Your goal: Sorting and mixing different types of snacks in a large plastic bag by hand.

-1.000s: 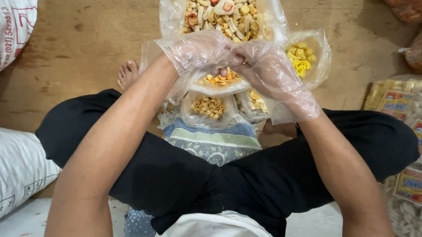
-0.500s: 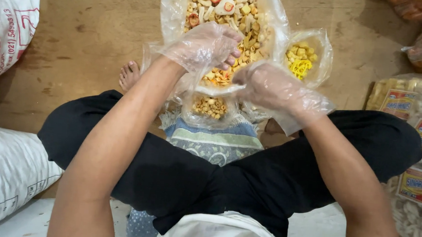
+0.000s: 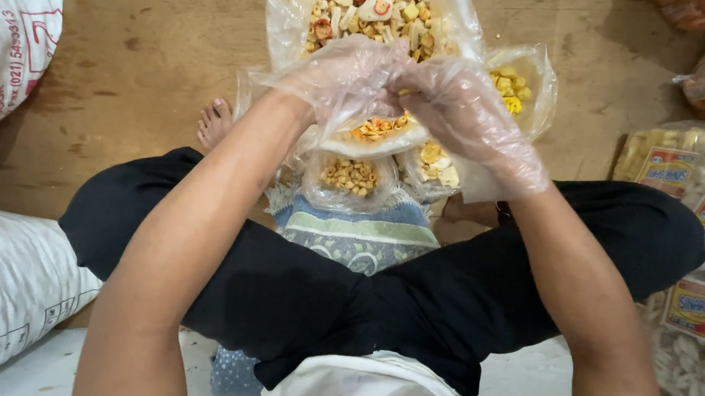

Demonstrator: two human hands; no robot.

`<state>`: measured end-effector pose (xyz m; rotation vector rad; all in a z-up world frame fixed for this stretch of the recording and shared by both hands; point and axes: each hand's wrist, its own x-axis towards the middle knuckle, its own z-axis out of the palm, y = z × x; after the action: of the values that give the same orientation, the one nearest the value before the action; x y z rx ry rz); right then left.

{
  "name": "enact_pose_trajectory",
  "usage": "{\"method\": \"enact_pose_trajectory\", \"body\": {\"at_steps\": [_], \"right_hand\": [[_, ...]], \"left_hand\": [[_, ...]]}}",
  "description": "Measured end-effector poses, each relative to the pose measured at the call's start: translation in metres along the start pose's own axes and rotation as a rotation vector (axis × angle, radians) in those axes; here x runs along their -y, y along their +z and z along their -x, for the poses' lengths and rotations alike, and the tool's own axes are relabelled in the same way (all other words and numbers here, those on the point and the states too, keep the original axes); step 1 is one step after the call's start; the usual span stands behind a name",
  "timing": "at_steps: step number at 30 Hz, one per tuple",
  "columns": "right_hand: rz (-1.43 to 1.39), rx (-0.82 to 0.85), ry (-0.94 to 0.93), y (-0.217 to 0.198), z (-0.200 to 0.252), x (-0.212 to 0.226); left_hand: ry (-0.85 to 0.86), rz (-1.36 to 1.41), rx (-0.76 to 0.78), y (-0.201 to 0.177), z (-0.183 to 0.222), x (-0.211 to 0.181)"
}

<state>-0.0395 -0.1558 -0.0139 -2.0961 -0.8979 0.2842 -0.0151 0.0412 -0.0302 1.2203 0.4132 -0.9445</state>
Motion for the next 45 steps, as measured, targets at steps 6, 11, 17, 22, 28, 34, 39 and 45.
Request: {"method": "enact_pose_trajectory", "body": {"at_steps": [6,11,17,22,28,34,39,45], "right_hand": [[0.479,0.238,0.355,-0.04,0.015,-0.028],[0.787,0.465,0.782,-0.067,0.041,-0.05],[0.6,0.476,0.919,-0.05,0.016,-0.018],[0.386,0.429,0.756,0.001,-0.005,-0.048],[0.391,0.512,0.526,0.054,-0.02,-0.084],[0.763,0.609,0.303,0.099,-0.017,-0.123],[0.759,0.618,0.346,0.118,-0.007,-0.147],[0.917,0.594,0.229,0.118,0.001,-0.153]], "left_hand": [[0.031,-0.139,-0.05,-0.013,-0.01,0.0],[0.391,-1.144,-0.004,-0.048,-0.055,0.021],[-0.047,-1.202,-0.161,-0.008,-0.02,0.002],[0.001,-1.733,-0.1,0.012,0.005,-0.009],[0.113,-1.696,-0.153,0.007,-0.006,-0.007],[0.444,-1.779,-0.406,-0.051,-0.068,0.045],[0.492,-1.785,-0.362,-0.051,-0.073,0.048],[0.43,-1.684,-0.315,-0.062,-0.11,0.083]]}}
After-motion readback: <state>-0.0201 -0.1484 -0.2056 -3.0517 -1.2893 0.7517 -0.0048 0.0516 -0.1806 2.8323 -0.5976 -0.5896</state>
